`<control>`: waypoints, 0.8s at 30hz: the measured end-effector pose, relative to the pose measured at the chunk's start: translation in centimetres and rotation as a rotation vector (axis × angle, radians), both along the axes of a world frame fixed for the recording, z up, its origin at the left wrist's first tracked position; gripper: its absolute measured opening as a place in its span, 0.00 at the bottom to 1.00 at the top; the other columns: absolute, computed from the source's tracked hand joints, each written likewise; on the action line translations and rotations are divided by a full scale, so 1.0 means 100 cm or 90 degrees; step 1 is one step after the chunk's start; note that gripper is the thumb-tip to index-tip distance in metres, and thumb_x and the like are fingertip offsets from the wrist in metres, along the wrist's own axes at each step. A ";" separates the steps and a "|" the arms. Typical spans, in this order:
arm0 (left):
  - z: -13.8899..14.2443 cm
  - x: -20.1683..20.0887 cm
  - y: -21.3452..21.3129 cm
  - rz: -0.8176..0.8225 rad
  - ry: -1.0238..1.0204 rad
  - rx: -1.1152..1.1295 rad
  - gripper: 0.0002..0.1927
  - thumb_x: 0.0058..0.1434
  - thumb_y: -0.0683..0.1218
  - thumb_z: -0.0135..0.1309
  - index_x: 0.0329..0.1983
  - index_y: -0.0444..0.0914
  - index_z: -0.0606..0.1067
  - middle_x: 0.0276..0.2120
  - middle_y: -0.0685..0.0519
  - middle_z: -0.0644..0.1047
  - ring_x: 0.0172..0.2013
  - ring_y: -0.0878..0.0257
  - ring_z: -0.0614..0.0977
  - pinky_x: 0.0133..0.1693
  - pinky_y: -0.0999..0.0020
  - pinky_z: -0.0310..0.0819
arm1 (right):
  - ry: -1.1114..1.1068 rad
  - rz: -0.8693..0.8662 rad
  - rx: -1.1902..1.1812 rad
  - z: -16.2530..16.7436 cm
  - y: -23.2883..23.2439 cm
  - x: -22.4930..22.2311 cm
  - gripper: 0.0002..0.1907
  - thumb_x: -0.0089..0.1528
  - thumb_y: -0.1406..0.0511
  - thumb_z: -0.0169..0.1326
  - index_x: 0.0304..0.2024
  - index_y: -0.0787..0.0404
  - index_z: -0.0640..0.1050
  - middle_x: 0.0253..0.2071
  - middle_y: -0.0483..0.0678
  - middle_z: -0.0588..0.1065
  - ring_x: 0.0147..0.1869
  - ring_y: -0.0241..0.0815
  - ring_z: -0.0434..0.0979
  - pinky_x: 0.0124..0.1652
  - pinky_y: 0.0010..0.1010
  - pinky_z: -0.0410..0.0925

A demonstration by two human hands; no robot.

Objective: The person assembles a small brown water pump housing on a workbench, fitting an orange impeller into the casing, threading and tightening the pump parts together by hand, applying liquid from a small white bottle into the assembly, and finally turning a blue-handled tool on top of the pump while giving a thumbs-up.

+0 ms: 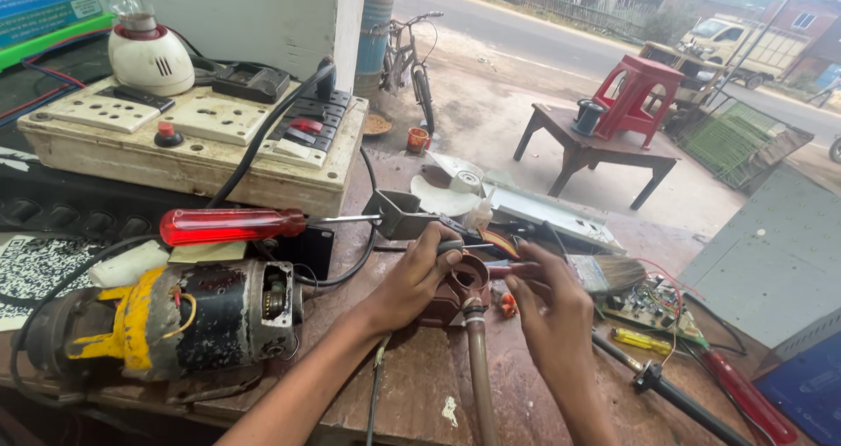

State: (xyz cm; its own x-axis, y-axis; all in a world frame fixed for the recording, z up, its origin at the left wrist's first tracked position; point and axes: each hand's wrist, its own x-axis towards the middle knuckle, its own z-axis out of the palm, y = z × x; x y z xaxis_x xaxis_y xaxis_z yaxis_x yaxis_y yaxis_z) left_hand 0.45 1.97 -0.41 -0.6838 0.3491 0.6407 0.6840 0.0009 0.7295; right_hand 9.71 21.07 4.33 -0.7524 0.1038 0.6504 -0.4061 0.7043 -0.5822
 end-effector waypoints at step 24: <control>0.013 0.010 -0.005 0.115 0.180 -0.094 0.16 0.67 0.52 0.54 0.53 0.40 0.74 0.49 0.49 0.74 0.55 0.54 0.71 0.56 0.57 0.58 | -0.053 0.205 -0.534 -0.019 -0.015 -0.039 0.10 0.63 0.71 0.59 0.45 0.73 0.80 0.35 0.53 0.81 0.34 0.37 0.81 0.36 0.24 0.75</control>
State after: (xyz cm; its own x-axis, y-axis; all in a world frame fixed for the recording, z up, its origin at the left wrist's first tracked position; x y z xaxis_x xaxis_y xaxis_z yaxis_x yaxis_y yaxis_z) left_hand 1.50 1.51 0.93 -0.5466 0.3414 0.7646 0.8374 0.2316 0.4952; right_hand 5.86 19.52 2.47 -0.8682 0.2958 0.3984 -0.4443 -0.1060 -0.8896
